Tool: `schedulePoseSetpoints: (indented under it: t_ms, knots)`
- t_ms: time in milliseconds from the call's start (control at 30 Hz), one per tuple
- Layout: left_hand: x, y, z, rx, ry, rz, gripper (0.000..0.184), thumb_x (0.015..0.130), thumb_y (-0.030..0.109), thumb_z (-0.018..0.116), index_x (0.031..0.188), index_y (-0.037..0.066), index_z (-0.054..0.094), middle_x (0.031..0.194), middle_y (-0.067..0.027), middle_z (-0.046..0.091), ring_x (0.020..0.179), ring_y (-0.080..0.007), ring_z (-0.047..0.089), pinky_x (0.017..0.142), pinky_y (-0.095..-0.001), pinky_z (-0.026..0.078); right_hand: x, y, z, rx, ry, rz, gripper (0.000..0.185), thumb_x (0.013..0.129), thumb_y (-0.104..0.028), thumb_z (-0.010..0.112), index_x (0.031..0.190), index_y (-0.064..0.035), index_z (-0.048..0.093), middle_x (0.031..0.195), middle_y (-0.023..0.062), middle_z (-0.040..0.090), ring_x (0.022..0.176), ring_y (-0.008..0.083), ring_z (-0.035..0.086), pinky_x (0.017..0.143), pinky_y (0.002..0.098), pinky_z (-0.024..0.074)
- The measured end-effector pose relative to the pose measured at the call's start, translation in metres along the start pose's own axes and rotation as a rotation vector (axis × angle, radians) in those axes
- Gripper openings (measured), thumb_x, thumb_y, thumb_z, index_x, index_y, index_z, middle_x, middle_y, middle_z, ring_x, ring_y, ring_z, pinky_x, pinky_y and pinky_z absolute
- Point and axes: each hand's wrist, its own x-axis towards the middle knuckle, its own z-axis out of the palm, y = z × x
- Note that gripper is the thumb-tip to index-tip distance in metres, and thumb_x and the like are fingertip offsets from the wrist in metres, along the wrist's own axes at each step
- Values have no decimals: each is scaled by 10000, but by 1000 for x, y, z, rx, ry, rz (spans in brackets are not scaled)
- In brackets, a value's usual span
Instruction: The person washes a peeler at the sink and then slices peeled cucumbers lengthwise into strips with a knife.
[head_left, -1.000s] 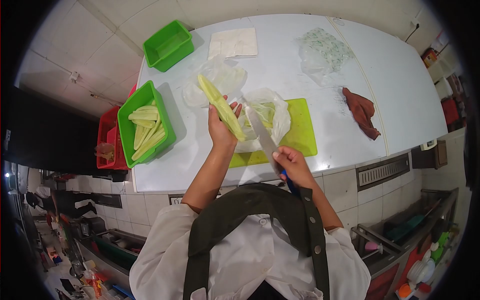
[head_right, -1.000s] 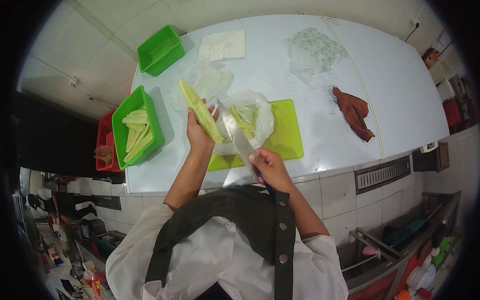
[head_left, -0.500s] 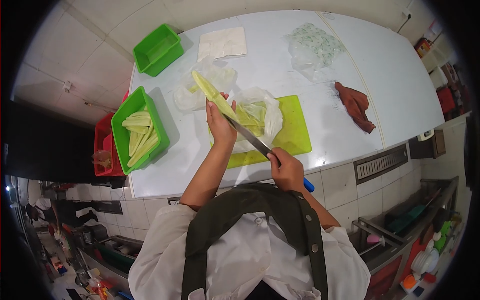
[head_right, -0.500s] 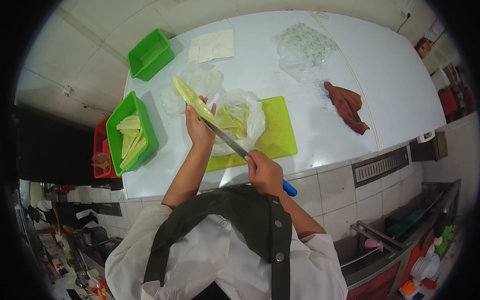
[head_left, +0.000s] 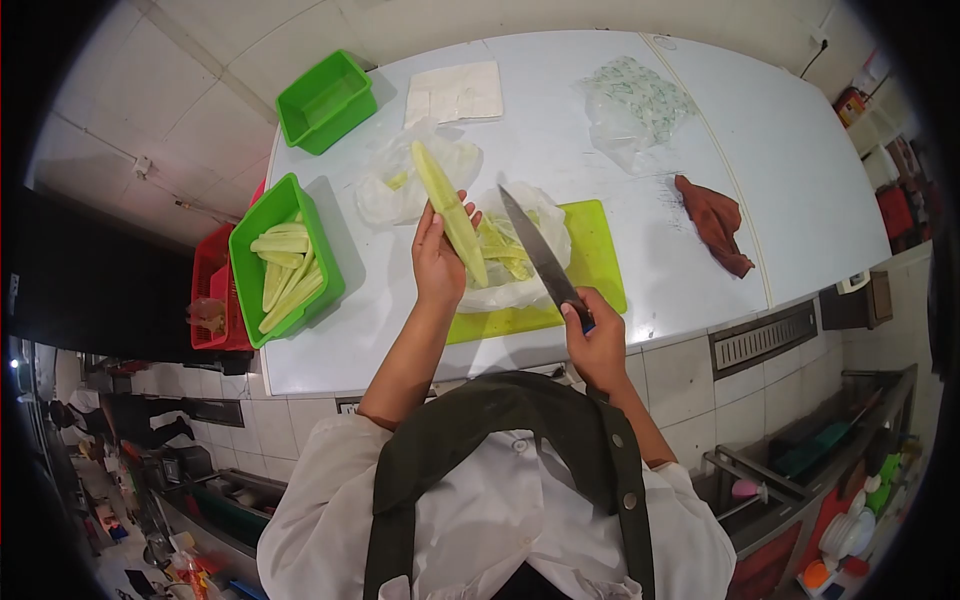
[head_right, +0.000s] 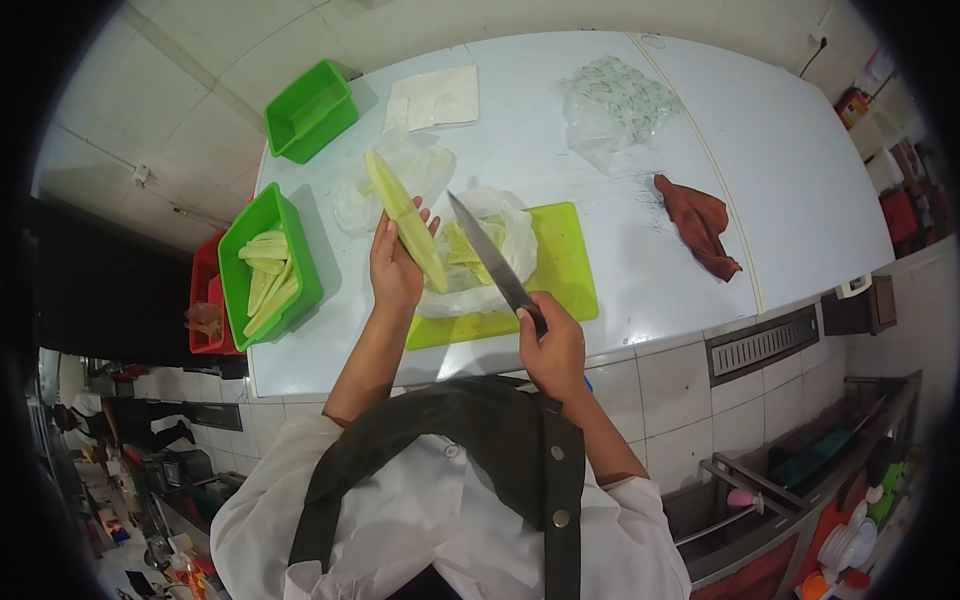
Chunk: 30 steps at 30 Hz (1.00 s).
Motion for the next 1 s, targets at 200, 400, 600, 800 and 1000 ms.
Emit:
schedulePoseSetpoints:
  t_ms: [200,400,600,800,1000]
  knots:
    - [-13,13,8,72,-75,-12,508,874,45,469,1345,28,277,1305,-159,390,1143,-265,470,938,-449,427,9,-25,4,-104,16,-156,149,809,-65,571,954,-30,578,800,122,595,665,280,586,573,322,444]
    - [-22,30,17,199,-133,32,622,824,-20,506,1377,40,226,1258,-130,417,1156,-326,468,911,-449,451,7,-34,1,-186,-24,-180,138,811,-61,560,945,-50,591,785,93,584,654,284,570,548,329,431]
    - [-23,31,7,372,-262,118,691,799,-53,503,1400,54,181,1223,-138,440,1139,-332,482,919,-441,448,11,-59,-17,-346,15,-260,99,812,-80,568,907,-82,593,745,71,569,606,273,559,518,345,421]
    - [-26,30,1,401,-268,119,717,794,-52,524,1407,62,171,1214,-142,455,1122,-324,493,903,-430,454,12,-72,-22,-387,-17,-288,89,805,-80,571,894,-86,581,715,67,551,595,274,556,511,358,416]
    - [-27,32,5,413,-261,110,711,801,-50,530,1404,40,164,1205,-141,469,1102,-308,505,892,-417,458,13,-69,-19,-370,-27,-307,121,796,-68,571,915,-84,579,741,70,561,610,281,562,521,365,427]
